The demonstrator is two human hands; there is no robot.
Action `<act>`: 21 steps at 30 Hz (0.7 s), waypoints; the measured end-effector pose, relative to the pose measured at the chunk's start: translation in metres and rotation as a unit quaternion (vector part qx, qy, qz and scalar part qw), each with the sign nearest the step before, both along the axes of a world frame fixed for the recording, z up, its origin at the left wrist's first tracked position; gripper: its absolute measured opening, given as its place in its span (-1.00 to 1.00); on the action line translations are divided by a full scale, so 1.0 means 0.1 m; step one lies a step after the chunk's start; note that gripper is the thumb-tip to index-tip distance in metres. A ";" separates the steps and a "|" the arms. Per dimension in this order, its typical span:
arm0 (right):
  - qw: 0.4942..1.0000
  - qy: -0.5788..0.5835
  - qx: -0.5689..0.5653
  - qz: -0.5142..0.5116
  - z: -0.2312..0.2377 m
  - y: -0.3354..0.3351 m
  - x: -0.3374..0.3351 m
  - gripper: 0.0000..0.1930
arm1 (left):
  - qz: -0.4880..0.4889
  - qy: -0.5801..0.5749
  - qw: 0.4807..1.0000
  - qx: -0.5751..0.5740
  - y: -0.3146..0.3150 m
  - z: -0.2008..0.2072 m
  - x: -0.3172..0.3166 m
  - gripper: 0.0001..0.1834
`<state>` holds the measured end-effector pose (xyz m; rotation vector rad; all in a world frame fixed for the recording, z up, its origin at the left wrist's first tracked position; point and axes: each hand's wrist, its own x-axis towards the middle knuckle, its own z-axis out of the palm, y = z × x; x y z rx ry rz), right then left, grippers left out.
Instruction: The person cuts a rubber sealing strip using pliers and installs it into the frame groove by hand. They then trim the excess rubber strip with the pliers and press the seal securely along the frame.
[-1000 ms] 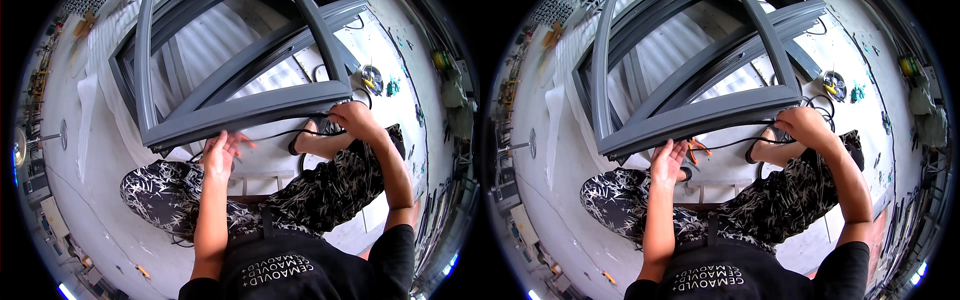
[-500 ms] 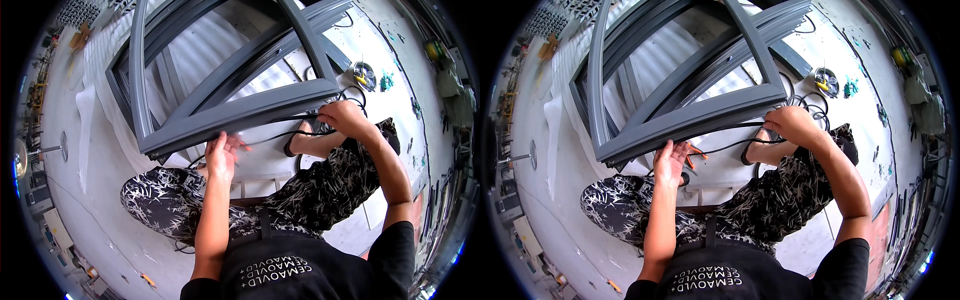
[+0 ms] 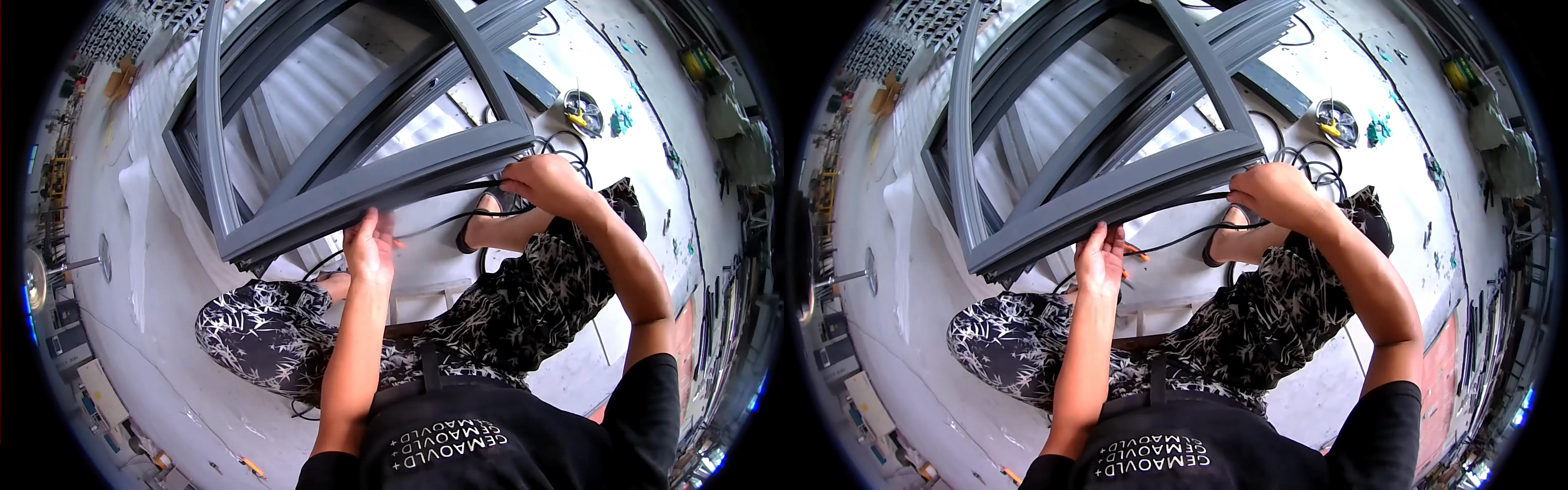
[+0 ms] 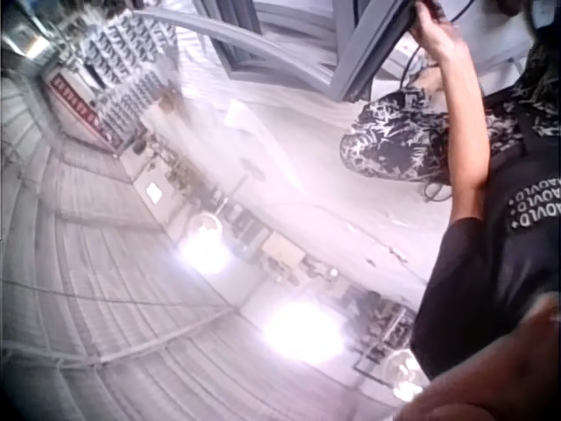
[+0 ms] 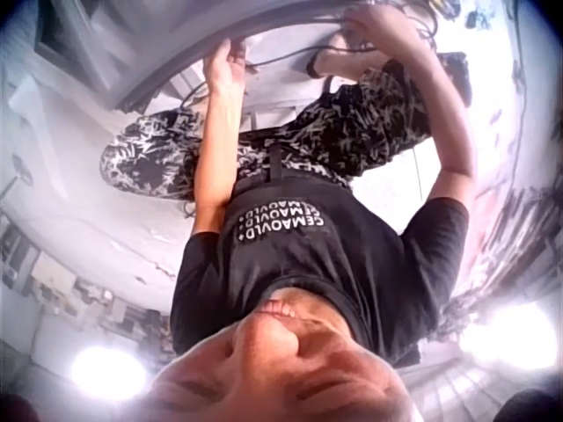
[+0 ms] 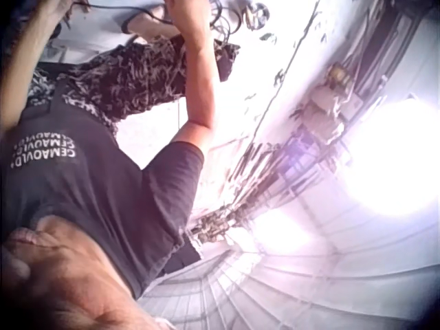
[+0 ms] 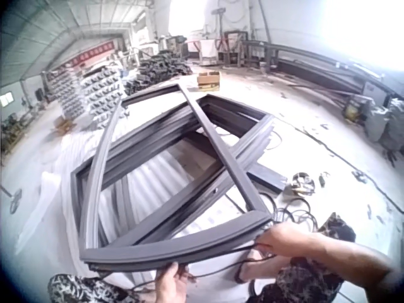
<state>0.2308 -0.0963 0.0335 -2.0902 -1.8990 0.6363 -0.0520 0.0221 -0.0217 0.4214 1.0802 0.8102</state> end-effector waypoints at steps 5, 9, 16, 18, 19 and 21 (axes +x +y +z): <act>1.000 -0.026 -0.013 -0.005 0.00 -0.01 -0.01 -0.79 | -0.025 -0.052 0.998 -0.018 0.00 -0.11 0.02 -0.75; 0.999 -0.048 -0.023 -0.007 0.01 0.05 -0.02 -0.82 | -0.042 -0.017 0.999 -0.017 0.01 -0.07 0.08 -0.72; 0.998 -0.052 -0.024 -0.010 0.01 0.02 -0.02 -0.82 | -0.096 -0.102 0.989 -0.050 -0.05 -0.09 0.08 -0.67; 0.998 -0.054 -0.037 -0.015 0.02 0.03 -0.03 -0.77 | -0.102 -0.052 0.993 0.002 -0.03 -0.19 0.10 -0.68; 0.999 -0.049 -0.022 -0.008 -0.01 0.02 -0.03 -0.77 | -0.087 -0.041 0.995 0.004 -0.03 -0.18 0.10 -0.70; 0.999 -0.042 -0.014 0.003 -0.06 0.00 -0.02 -0.78 | -0.070 -0.029 0.997 -0.010 -0.02 -0.21 0.15 -0.71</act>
